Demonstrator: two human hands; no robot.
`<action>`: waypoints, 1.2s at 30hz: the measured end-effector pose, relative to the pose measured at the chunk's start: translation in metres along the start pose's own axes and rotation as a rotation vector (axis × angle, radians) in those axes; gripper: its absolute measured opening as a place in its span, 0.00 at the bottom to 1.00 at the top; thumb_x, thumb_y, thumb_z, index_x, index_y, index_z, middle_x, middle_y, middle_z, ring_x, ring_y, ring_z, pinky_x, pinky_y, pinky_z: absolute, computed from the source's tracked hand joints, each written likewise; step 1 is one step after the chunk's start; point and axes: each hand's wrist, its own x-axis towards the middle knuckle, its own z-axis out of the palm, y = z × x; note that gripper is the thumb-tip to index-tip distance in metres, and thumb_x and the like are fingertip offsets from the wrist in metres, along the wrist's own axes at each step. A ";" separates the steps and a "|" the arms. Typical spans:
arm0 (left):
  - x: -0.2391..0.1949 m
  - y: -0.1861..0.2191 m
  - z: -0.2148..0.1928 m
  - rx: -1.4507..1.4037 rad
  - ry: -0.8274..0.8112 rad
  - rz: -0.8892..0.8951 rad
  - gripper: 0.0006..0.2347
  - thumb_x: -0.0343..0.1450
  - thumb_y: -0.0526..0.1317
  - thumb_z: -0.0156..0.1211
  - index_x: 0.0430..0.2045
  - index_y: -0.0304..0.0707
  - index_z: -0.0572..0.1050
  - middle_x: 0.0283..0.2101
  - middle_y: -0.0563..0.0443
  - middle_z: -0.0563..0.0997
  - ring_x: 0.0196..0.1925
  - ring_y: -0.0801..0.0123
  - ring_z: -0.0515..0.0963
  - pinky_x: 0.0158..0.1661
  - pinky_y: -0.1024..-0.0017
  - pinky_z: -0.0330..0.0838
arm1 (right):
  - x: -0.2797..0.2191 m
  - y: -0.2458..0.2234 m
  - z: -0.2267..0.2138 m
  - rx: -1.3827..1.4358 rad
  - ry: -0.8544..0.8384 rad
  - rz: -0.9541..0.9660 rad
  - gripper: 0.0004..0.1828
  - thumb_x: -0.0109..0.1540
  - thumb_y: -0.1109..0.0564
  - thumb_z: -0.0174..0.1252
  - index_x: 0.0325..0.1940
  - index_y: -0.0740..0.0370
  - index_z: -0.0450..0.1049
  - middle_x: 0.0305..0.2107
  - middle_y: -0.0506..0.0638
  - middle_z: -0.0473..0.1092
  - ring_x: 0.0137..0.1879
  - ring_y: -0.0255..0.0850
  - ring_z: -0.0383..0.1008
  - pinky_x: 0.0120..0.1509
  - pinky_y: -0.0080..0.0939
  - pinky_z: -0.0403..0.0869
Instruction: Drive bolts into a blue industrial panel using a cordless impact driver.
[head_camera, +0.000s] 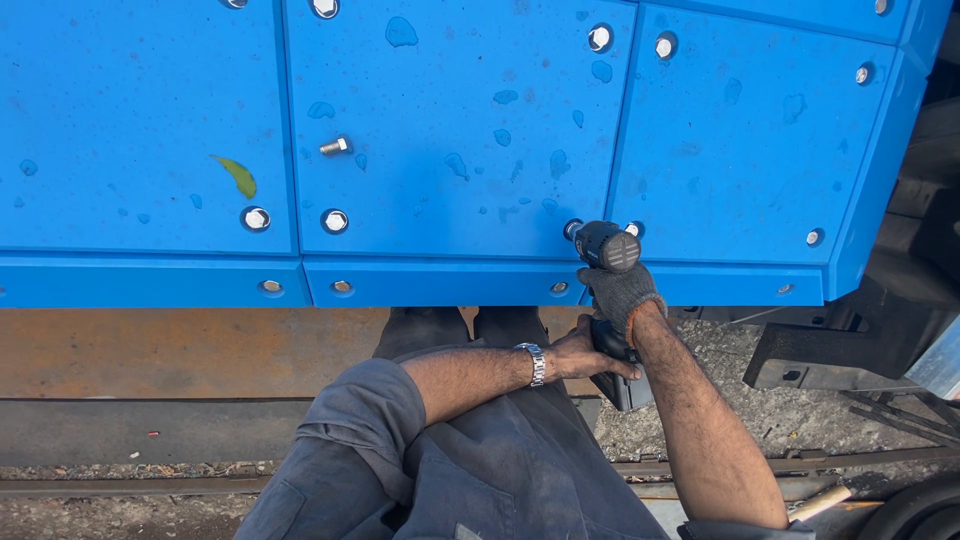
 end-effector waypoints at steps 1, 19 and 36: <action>0.002 -0.003 0.002 0.002 0.002 -0.002 0.58 0.53 0.69 0.67 0.70 0.33 0.43 0.61 0.29 0.57 0.70 0.38 0.57 0.68 0.49 0.57 | 0.001 0.002 0.001 0.002 -0.001 -0.002 0.17 0.62 0.47 0.62 0.48 0.60 0.76 0.26 0.52 0.77 0.32 0.38 0.80 0.36 0.41 0.82; 0.006 -0.001 0.009 0.037 -0.002 0.035 0.50 0.57 0.67 0.66 0.69 0.34 0.54 0.62 0.28 0.61 0.69 0.38 0.58 0.69 0.50 0.55 | -0.006 0.014 -0.003 -0.022 -0.003 -0.051 0.16 0.61 0.44 0.61 0.43 0.58 0.77 0.24 0.50 0.75 0.31 0.38 0.79 0.35 0.42 0.79; 0.028 0.102 -0.075 0.138 0.617 0.200 0.63 0.55 0.68 0.71 0.72 0.24 0.35 0.68 0.24 0.53 0.74 0.32 0.50 0.64 0.42 0.58 | 0.008 -0.085 -0.146 0.550 0.092 -0.369 0.16 0.62 0.49 0.60 0.41 0.66 0.72 0.25 0.50 0.72 0.27 0.37 0.77 0.28 0.37 0.79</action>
